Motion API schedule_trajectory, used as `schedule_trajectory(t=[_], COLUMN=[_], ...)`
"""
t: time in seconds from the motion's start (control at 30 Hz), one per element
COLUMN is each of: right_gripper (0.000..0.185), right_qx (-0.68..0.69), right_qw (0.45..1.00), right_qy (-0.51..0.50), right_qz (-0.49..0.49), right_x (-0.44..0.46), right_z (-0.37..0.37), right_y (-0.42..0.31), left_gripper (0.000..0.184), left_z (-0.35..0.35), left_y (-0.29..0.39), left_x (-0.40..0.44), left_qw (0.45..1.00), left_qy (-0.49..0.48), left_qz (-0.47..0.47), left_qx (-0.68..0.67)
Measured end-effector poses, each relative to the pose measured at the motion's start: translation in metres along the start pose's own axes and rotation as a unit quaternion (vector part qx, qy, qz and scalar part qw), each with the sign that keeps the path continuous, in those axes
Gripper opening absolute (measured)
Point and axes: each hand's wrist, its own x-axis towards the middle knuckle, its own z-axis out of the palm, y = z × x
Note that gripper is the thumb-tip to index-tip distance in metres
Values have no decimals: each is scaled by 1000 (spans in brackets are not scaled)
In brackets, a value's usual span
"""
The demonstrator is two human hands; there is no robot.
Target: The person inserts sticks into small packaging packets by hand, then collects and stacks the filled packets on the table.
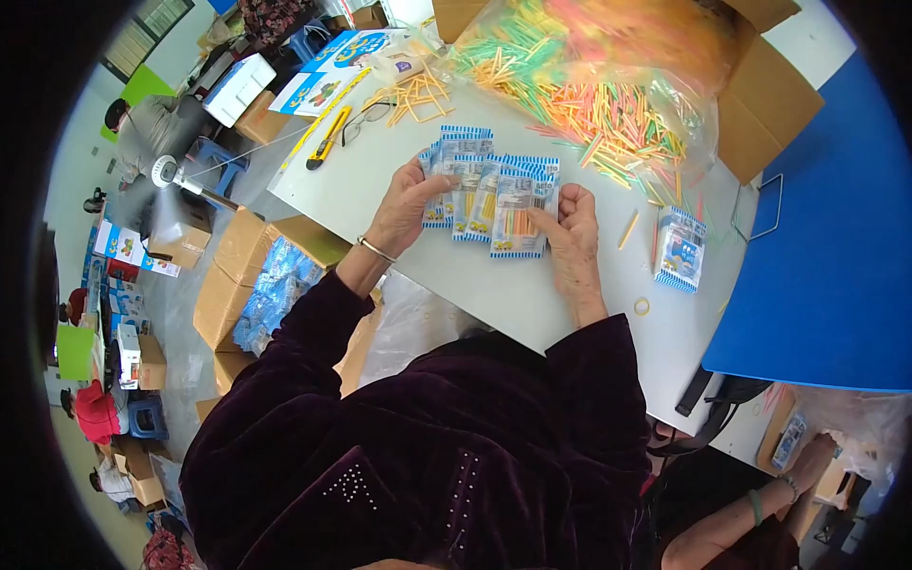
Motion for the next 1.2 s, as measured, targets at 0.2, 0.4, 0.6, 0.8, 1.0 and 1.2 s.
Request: schedule_trajectory(t=[0.2,0.4,0.6,0.8,1.0,1.2], right_gripper=[34,32,30,28,27,29], right_qx=[59,98,183,193,122,85], right_qw=[998,995,982,981,990,989], right_qy=[-1,-2,37,5,32,73], right_qz=[1,-31,-27,-34,-66,-98], right_x=[-1,-3,-1,-2,-5,-19], right_z=[7,3,-14,-14,2,-7], right_y=[0,-8,-32,-36,-27,-32], left_gripper=[41,38,37,37,38,58], left_z=[13,13,-3,17,62,87], left_y=[-11,-2,14,10,-3,-17], left_x=[-1,1,11,18,12,3], left_qw=[998,998,994,992,996,993], left_qy=[-19,-27,52,21,-51,-100], left_qz=[2,53,93,112,59,58], left_qx=[-54,-37,-26,-52,-41,-17])
